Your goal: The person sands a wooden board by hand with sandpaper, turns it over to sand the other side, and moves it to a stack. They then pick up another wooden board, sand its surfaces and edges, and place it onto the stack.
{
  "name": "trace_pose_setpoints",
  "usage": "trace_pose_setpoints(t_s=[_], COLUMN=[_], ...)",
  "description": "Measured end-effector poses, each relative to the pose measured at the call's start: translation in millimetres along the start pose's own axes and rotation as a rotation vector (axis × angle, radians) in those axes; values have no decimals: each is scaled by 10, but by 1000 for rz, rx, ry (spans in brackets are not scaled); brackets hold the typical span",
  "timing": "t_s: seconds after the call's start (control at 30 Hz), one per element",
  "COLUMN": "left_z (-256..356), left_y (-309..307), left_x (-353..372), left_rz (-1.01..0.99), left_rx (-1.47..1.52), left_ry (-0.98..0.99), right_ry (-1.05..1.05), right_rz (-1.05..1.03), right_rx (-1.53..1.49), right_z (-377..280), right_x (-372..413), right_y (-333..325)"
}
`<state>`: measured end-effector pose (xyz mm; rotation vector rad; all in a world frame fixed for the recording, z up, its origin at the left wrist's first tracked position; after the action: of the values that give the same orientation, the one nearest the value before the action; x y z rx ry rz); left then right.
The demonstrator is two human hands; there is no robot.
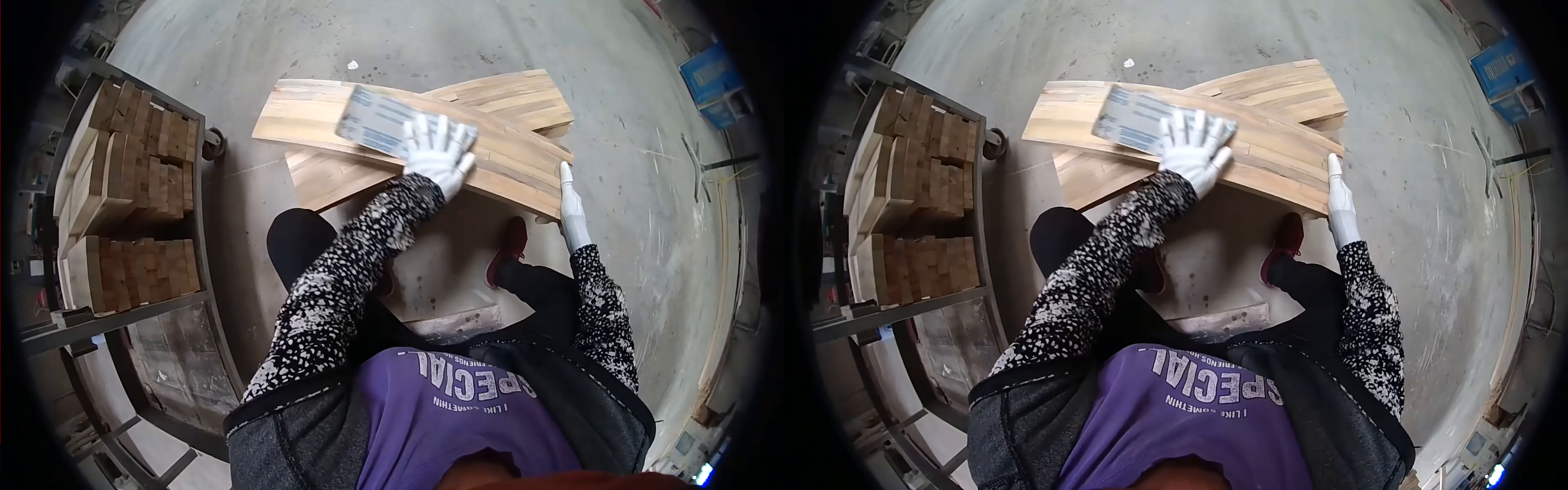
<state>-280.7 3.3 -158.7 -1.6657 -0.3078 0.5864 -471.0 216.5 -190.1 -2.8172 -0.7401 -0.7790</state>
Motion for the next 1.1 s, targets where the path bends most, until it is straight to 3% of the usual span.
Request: trace_pose_setpoints(t_s=[0.13, 0.23, 0.3, 0.37, 0.43, 0.53, 0.67, 0.77, 0.83, 0.87, 0.93, 0.97, 1.1], left_z=[29, -1143, -2052, -2593, -2725, -2757, -2644, -2719, -2564, -2488, -2445, -2298, -1106], left_y=[-33, 126, 263, 336, 408, 453, 429, 413, 127, 30, 287, 437, 42], left_x=[218, 81, 31, 26, 43, 130, 213, 135, 76, 53, 11, -4, 78], left_rz=[-32, -17, -214, -272, -274, -297, -289, -44, -119, -100, -163, -193, -305], left_rx=[118, -132, -133, -129, -160, -213, -266, -518, -444, -413, -541, -684, -461], left_ry=[134, -207, -512, -632, -621, -635, -575, -557, -582, -579, -498, -428, -230], right_ry=[71, -35, -131, -121, -113, 26, 94, -44, -99, 34, -24, -158, -92], right_rz=[74, 152, 203, 221, 241, 209, 223, 266, 359, 431, 401, 322, 234], right_rx=[10, -47, -134, -105, -102, -115, -79, -142, -98, -49, -95, -115, -98], right_z=[284, 729, 759, 752, 633, 299, 489, 610, 774, 605, 631, 606, 250], right_x=[441, 638, 695, 801, 902, 1059, 714, 528, 325, 543, 532, 518, 826], right_y=[3, -25, -64, -113, -131, -142, -626, -758, -937, -804, -813, -789, -659])
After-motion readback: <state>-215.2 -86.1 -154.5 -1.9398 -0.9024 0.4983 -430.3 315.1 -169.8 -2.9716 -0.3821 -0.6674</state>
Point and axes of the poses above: each hand's wrist, its own x-axis away from the middle knuckle, its own y-axis out of the palm, z = x × y, the point moved 7 cm from there along -x, towards the middle knuckle, and after that the axes turned 12 degrees about -x, right-handed, at the moved point
